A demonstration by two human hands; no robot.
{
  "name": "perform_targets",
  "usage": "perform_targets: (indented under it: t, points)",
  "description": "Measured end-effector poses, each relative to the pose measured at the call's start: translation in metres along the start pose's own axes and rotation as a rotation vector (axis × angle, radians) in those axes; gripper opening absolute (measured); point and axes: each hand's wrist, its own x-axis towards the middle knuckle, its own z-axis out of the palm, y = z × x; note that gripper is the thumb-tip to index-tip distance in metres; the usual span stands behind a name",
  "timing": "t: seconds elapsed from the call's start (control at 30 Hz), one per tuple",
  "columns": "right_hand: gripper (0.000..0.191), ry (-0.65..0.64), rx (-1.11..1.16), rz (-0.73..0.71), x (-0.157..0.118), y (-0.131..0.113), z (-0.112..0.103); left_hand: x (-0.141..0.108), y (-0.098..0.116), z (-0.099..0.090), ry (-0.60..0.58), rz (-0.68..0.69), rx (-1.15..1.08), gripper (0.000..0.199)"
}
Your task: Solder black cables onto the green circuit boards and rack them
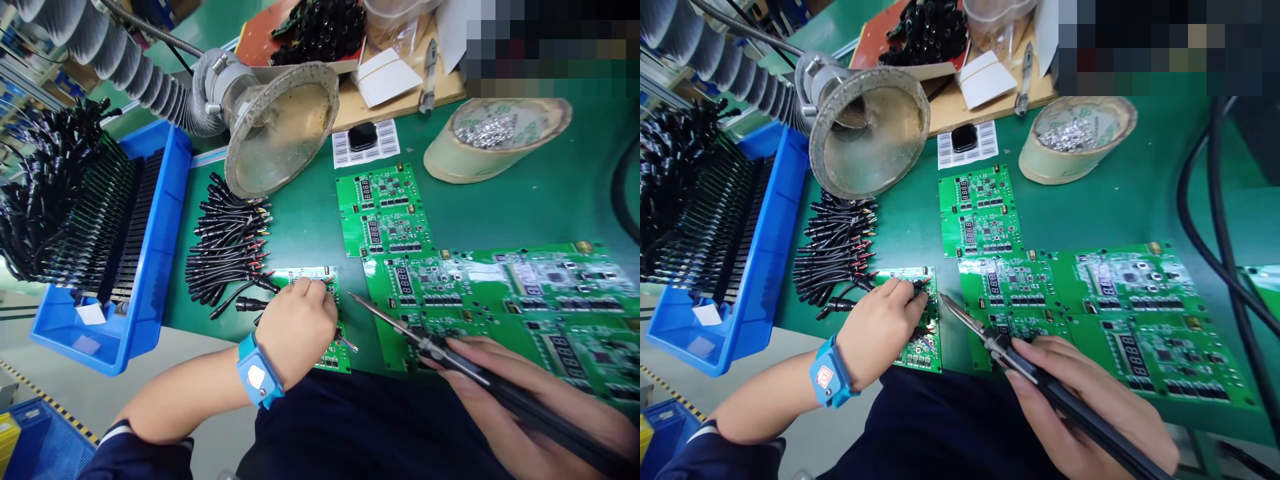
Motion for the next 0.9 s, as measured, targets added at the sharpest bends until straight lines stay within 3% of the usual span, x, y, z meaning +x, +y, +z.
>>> perform_targets:
  t: [0.2,0.4,0.57,0.9]
  points:
    - [0.029,-0.004,0.280,-0.053,0.017,-0.007,0.006,-0.006,-0.004,0.006,0.045,-0.007,-0.018,0.021]
    - [0.026,-0.002,0.218,-0.047,0.022,-0.010,0.008,-0.013,-0.005,0.016,0.189,-0.021,-0.083,0.027]
    - [0.021,-0.032,0.181,-0.073,0.022,-0.009,0.006,-0.014,-0.010,0.019,0.284,0.026,-0.167,0.020]
    - [0.011,-0.021,-0.010,-0.056,0.020,-0.009,0.006,-0.006,-0.022,0.010,0.122,0.173,-0.067,0.030]
